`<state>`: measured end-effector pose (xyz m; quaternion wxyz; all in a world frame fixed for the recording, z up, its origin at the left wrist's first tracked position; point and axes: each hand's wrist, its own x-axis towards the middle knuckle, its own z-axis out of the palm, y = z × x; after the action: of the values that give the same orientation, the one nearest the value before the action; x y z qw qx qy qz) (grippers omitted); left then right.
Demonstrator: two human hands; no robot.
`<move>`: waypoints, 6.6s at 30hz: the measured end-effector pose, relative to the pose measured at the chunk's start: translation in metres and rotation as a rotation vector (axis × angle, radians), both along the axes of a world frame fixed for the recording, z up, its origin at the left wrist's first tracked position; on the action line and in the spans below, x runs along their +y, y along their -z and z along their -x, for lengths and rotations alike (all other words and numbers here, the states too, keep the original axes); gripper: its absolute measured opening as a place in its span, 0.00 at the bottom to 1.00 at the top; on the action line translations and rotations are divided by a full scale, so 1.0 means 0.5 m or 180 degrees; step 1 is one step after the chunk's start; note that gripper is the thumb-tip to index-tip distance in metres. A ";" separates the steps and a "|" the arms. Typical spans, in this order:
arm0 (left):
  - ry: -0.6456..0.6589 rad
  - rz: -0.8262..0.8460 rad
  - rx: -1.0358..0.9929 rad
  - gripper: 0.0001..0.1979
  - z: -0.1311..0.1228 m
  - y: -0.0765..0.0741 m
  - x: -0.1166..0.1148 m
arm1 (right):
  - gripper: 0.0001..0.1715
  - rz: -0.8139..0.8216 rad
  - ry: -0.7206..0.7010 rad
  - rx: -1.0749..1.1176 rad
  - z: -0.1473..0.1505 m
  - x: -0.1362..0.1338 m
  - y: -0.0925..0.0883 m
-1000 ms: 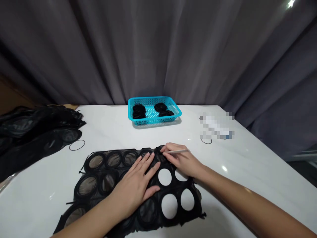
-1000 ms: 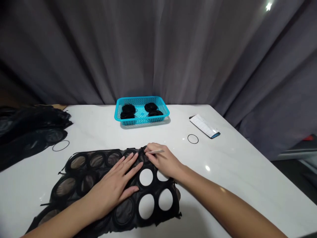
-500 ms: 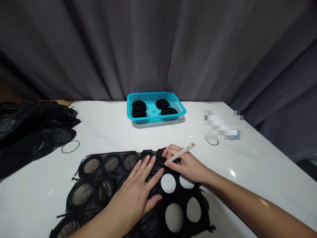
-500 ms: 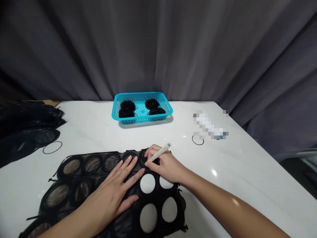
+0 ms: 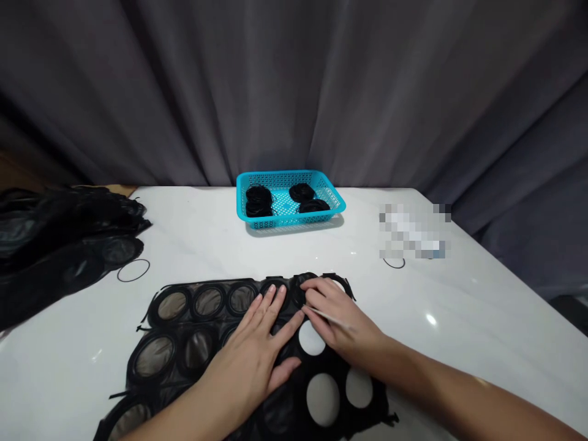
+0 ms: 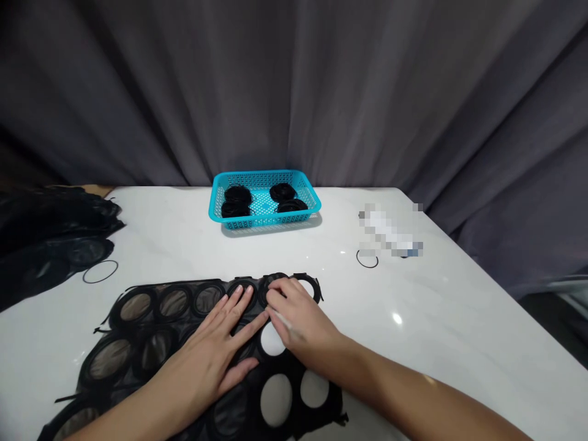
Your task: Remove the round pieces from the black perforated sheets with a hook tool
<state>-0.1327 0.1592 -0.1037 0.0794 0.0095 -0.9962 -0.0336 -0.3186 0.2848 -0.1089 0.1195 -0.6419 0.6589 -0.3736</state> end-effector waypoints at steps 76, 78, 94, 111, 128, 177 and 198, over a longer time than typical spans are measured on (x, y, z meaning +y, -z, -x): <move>-0.0342 0.0199 -0.0061 0.29 -0.084 -0.044 -0.060 | 0.17 0.0057 0.1423 -0.1638 0.189 -0.034 0.046; -0.0463 0.0209 -0.0080 0.25 -0.080 -0.050 -0.073 | 0.15 0.0088 0.1475 -0.1573 0.199 -0.034 0.045; -0.0357 -0.0609 0.0120 0.11 -0.037 -0.062 -0.089 | 0.17 0.0237 0.1820 -0.2245 0.258 -0.015 0.061; -0.0218 -0.0600 0.0190 0.12 -0.033 -0.050 -0.094 | 0.26 0.0021 0.1440 -0.2903 0.244 -0.041 0.066; -0.0369 -0.0705 -0.0004 0.12 -0.029 -0.070 -0.106 | 0.13 -0.0097 0.1617 -0.2741 0.254 -0.043 0.069; -0.0250 -0.1239 0.0163 0.06 -0.002 -0.061 -0.101 | 0.08 -0.1049 -0.0366 -0.2420 -0.020 -0.102 -0.021; -0.0625 0.0199 -0.0177 0.35 -0.181 -0.045 -0.135 | 0.06 -0.0138 -0.0467 -0.1557 -0.082 -0.170 -0.044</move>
<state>-0.0423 0.0918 -0.0813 0.0549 0.1055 -0.9929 0.0058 -0.2773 0.1998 -0.0867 0.3159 -0.5758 0.5699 -0.4939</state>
